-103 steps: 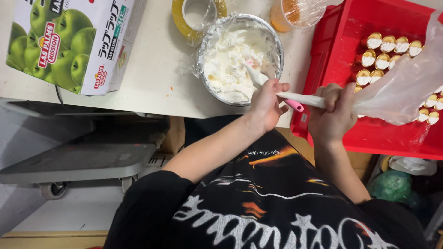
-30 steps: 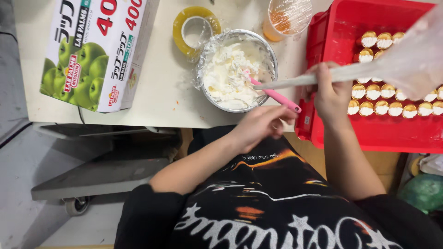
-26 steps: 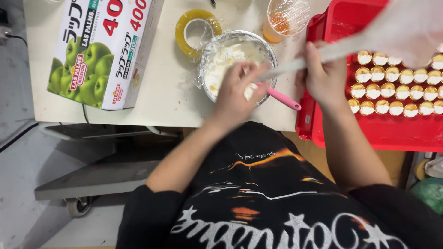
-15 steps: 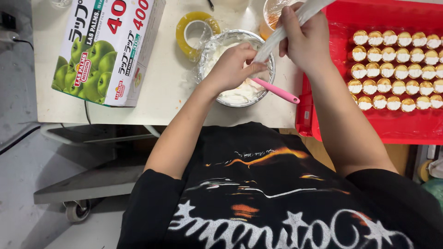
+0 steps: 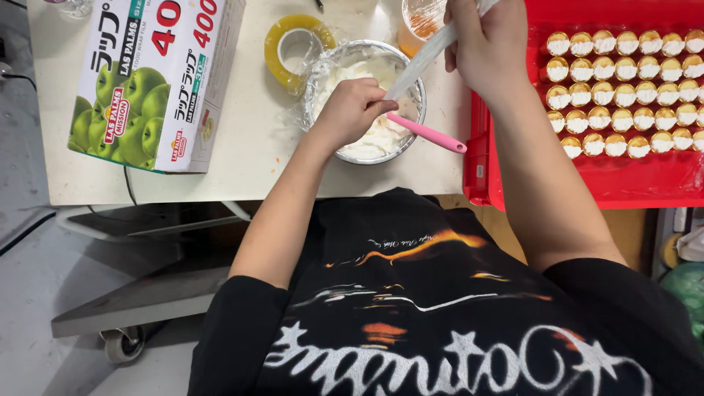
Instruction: The person pipes white cream onto rows of small round cakes in a red tray using a piping bag. They refill the bag with cream from a metal bowl using a spatula, walk to a refrigerator to retrieve a bag of orange filling, then pipe the orange filling onto the remaining cakes in the tray.
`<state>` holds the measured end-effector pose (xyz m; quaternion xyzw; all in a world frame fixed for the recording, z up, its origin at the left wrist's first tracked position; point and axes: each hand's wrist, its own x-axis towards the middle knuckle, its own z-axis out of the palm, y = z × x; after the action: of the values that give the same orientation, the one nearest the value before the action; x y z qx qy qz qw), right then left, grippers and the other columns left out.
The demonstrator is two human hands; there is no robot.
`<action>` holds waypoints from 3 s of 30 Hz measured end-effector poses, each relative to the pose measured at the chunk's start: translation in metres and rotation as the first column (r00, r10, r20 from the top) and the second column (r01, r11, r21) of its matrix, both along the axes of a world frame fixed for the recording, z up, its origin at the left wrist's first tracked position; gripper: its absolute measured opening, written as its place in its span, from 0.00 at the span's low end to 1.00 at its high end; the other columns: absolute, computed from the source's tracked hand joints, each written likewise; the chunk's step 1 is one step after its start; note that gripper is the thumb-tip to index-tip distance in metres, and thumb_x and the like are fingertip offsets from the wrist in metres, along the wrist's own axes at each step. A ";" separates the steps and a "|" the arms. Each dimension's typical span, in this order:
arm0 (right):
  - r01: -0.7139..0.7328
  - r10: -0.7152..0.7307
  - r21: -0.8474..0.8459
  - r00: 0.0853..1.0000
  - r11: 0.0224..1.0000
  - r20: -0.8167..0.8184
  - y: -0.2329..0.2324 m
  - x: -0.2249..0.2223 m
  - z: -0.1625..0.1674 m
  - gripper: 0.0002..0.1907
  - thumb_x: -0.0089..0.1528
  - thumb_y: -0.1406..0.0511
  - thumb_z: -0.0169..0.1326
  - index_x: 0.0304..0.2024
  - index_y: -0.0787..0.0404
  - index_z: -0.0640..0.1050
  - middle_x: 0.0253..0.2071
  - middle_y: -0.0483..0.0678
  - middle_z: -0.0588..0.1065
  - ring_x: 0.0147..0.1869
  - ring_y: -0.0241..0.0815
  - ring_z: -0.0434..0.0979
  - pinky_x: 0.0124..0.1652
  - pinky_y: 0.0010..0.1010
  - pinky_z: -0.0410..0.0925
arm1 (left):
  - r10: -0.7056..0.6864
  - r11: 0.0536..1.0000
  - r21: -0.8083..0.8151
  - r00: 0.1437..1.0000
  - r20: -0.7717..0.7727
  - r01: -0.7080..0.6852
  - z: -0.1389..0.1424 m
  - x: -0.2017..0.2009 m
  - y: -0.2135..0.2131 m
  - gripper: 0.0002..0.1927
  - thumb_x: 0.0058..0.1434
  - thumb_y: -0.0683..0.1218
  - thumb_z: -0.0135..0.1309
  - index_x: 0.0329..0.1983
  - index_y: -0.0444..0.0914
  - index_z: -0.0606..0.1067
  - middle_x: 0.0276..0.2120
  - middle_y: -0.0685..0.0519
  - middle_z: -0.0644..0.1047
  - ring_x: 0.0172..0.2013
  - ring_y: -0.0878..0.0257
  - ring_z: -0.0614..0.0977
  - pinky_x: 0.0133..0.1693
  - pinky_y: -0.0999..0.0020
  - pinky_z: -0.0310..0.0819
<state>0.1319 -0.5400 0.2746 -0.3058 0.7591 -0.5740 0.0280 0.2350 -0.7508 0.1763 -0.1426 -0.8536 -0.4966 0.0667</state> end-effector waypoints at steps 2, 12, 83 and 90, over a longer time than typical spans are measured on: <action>0.024 -0.022 0.044 0.999 0.999 -0.034 -0.001 -0.001 0.000 0.16 0.82 0.67 0.46 0.39 0.68 0.71 0.27 0.46 0.69 0.25 0.36 0.74 0.24 0.29 0.66 | 0.039 0.999 0.030 0.998 0.041 -0.040 0.000 0.001 0.000 0.09 0.61 0.48 0.65 0.34 0.37 0.83 0.22 0.47 0.72 0.24 0.53 0.74 0.29 0.59 0.66; 0.036 -0.033 0.132 0.999 0.991 -0.021 -0.007 -0.009 0.007 0.13 0.81 0.68 0.45 0.42 0.67 0.73 0.27 0.45 0.71 0.24 0.35 0.75 0.24 0.26 0.68 | 0.107 0.992 0.062 0.993 0.056 -0.111 -0.003 -0.006 -0.004 0.06 0.56 0.48 0.67 0.35 0.43 0.86 0.21 0.52 0.73 0.24 0.59 0.73 0.28 0.62 0.65; 0.676 -0.303 -0.365 0.659 0.640 0.689 0.364 0.107 -0.063 0.13 0.73 0.61 0.45 0.53 0.64 0.72 0.35 0.55 0.75 0.30 0.46 0.74 0.27 0.35 0.67 | -0.276 0.447 0.627 0.568 0.775 -0.638 -0.069 0.034 0.249 0.20 0.72 0.59 0.41 0.48 0.41 0.75 0.36 0.53 0.77 0.31 0.64 0.77 0.34 0.67 0.70; 0.560 -0.146 -0.435 0.715 0.705 0.684 0.468 0.119 -0.081 0.13 0.75 0.61 0.44 0.54 0.64 0.73 0.33 0.56 0.74 0.31 0.48 0.74 0.30 0.36 0.66 | -0.163 -0.177 0.662 0.685 0.710 -0.728 -0.086 -0.005 0.286 0.17 0.73 0.57 0.44 0.41 0.39 0.69 0.33 0.51 0.76 0.33 0.58 0.77 0.38 0.58 0.74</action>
<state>0.2507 -0.0717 0.1940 0.0629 0.5245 -0.8476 0.0492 0.2297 -0.4648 0.0902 0.3348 -0.1766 -0.9256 0.0031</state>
